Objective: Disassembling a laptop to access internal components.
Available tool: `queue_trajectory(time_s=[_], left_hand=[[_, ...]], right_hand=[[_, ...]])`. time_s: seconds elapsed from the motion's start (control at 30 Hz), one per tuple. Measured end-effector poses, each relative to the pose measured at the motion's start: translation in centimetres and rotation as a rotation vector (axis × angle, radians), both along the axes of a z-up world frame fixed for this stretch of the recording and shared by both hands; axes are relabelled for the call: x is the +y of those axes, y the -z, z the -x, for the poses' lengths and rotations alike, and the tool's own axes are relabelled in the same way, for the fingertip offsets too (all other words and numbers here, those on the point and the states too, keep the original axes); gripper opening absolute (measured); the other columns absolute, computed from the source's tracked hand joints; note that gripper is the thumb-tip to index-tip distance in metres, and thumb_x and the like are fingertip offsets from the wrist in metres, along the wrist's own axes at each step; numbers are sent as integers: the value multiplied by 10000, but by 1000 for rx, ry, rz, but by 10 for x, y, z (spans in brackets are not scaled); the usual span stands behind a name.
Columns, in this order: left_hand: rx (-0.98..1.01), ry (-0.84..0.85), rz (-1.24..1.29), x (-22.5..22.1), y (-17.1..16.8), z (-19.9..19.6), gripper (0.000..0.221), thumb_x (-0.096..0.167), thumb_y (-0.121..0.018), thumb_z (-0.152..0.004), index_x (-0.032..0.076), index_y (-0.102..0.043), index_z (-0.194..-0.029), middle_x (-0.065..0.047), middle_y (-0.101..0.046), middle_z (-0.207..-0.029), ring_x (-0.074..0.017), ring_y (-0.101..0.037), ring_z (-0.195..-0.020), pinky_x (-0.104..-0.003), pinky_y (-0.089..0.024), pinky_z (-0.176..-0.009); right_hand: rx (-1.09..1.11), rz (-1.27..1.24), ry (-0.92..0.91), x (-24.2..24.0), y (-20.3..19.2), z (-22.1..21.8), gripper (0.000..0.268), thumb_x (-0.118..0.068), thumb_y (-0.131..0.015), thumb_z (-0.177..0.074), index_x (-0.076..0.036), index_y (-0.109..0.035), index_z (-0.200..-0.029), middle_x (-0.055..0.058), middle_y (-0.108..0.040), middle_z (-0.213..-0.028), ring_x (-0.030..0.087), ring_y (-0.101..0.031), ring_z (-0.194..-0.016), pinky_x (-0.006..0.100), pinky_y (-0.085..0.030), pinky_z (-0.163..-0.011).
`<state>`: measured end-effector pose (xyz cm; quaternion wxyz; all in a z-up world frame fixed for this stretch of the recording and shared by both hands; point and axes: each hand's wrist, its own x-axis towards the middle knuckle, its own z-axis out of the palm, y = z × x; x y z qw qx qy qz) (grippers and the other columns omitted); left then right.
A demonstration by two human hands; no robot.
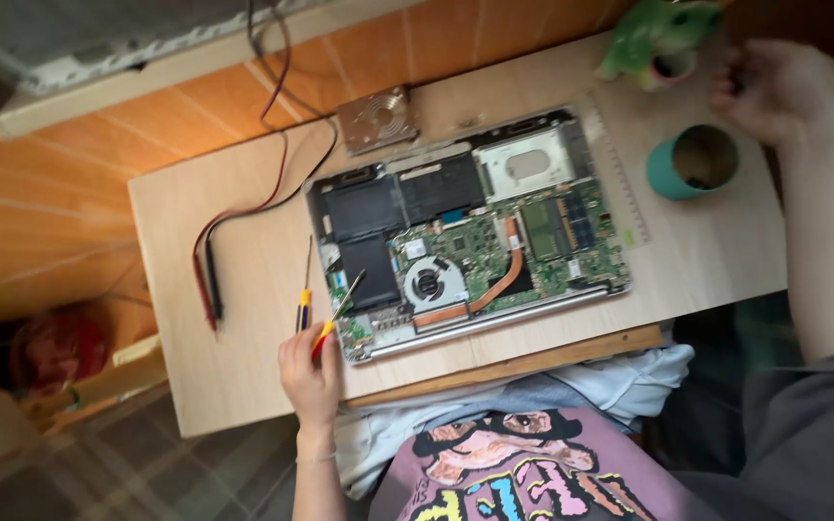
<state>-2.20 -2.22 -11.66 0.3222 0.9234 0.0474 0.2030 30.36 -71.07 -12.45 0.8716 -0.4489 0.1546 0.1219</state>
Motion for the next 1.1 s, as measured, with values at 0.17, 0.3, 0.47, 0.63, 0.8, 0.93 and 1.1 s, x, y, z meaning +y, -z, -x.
queue_trajectory(time_s=[0.17, 0.3, 0.47, 0.63, 0.8, 0.93, 1.1], left_hand=[[1, -7, -1, -2, 2, -2, 191, 97, -719, -942, 17, -703, -1114, -151, -698, -1046, -325, -641, -992, -421, -524, -896], [14, -25, -19, -1, 4, 0, 194, 117, -714, -950, 24, -706, -1121, -139, -698, -1049, -312, -643, -1001, -407, -529, -893], [42, -38, -27, -2, 5, -1, 197, 126, -709, -959, 23, -707, -1127, -131, -695, -1039, -298, -640, -989, -393, -530, -873], [59, -43, -29, -1, 4, 0, 197, 128, -707, -960, 22, -707, -1127, -128, -695, -1032, -287, -638, -976, -385, -531, -856], [66, -47, -16, -1, 4, -1, 204, 128, -706, -956, 20, -707, -1129, -126, -695, -1026, -284, -639, -965, -378, -535, -830], [59, -36, -23, 0, 5, 0, 201, 127, -707, -956, 17, -704, -1125, -128, -697, -1031, -285, -638, -962, -383, -533, -831], [62, -39, -27, 1, 6, 2, 204, 128, -714, -959, 18, -704, -1130, -134, -695, -1033, -291, -634, -962, -382, -532, -829]], right_hand=[[68, -5, 56, 26, -37, -32, 397, -217, -491, -1127, 75, -485, -1396, 231, -518, -1374, 348, -531, -1238, 474, -474, -1058], [83, 156, 113, 48, -43, -37, 512, -233, -495, -1036, 43, -385, -1453, 276, -373, -1527, 415, -423, -1385, 601, -370, -1158], [119, 96, 193, 62, -47, -33, 646, -269, -484, -1004, 29, -266, -1533, 292, -237, -1590, 449, -287, -1466, 626, -292, -1222], [122, -48, 222, 75, -57, -27, 802, -295, -465, -1042, 52, -3, -1598, 339, -21, -1692, 507, -75, -1586, 651, -151, -1269], [131, -188, 230, 88, -68, -29, 890, -305, -460, -1068, 63, 160, -1590, 335, 54, -1714, 504, 25, -1604, 651, -37, -1277], [90, -149, 176, 92, -77, -25, 894, -319, -453, -1029, 58, 134, -1587, 316, 65, -1705, 495, 46, -1587, 655, -7, -1249], [2, 278, 106, 84, -86, 16, 776, -394, -524, -1082, 105, -223, -1594, 322, -211, -1680, 477, -228, -1564, 548, -302, -1247]])
